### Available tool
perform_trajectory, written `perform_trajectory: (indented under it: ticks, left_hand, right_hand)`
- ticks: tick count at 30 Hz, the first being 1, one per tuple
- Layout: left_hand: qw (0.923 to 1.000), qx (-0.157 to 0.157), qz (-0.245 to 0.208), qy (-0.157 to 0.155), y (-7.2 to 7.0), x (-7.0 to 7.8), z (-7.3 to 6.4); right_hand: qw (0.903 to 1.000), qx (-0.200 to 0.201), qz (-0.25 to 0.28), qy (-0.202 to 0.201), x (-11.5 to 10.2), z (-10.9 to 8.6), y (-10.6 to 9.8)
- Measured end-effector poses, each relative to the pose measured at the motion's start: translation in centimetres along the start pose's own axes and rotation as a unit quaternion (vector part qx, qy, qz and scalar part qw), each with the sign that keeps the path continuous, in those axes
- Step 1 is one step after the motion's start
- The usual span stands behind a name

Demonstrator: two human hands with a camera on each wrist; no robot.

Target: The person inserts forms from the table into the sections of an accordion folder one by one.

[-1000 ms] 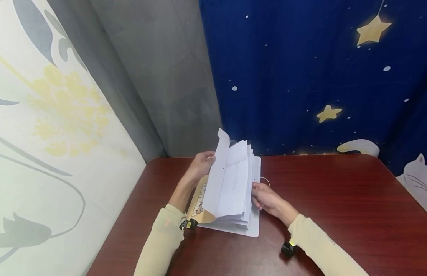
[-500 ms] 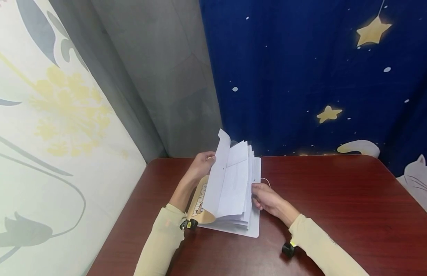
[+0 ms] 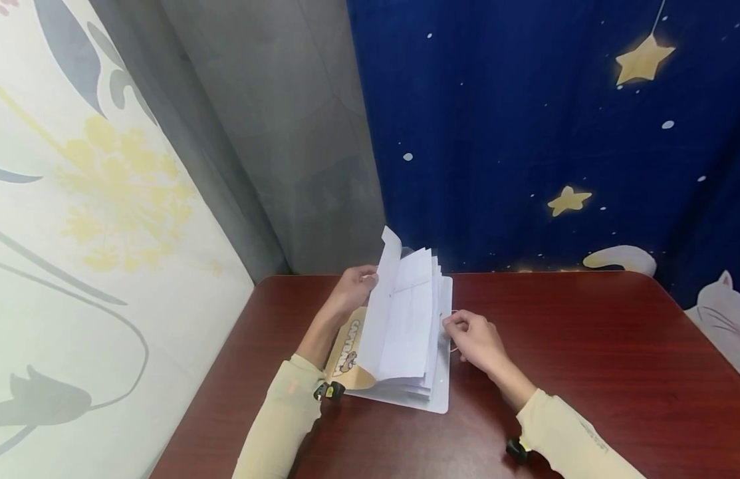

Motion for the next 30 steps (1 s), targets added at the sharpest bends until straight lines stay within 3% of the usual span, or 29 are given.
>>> perform_trajectory:
  ticks: [4,17,22,30]
  left_hand:
    - [0.9997,0.005,0.022,0.006,0.5,-0.1,0.2]
    - [0.9992,-0.03,0.025,0.006,4.6,-0.4,1.2]
    - [0.9994,-0.016,0.032,-0.003,5.6,-1.2,1.4]
    - [0.9938,0.022,0.109,-0.003,7.1,-0.9,1.5]
  right_hand:
    - [0.9992,0.016,-0.031,-0.02,-0.7,-0.8,-1.1]
    - [0.9991,0.01,0.002,-0.041,-1.8,-2.7,-3.2]
    - [0.9989,0.0,-0.004,-0.046,-1.8,-3.4,-3.6]
    - [0.9979,0.003,-0.024,-0.06,-1.7,-4.6,-4.4]
Point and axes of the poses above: each hand's wrist, its own z-axis towards the middle knuckle, its own y-axis out of the palm, x = y × z, the point moved 8 cm from there along z, towards the middle knuckle, and after that the axes turned 7 degrees about -z, right-handed, at the moved point
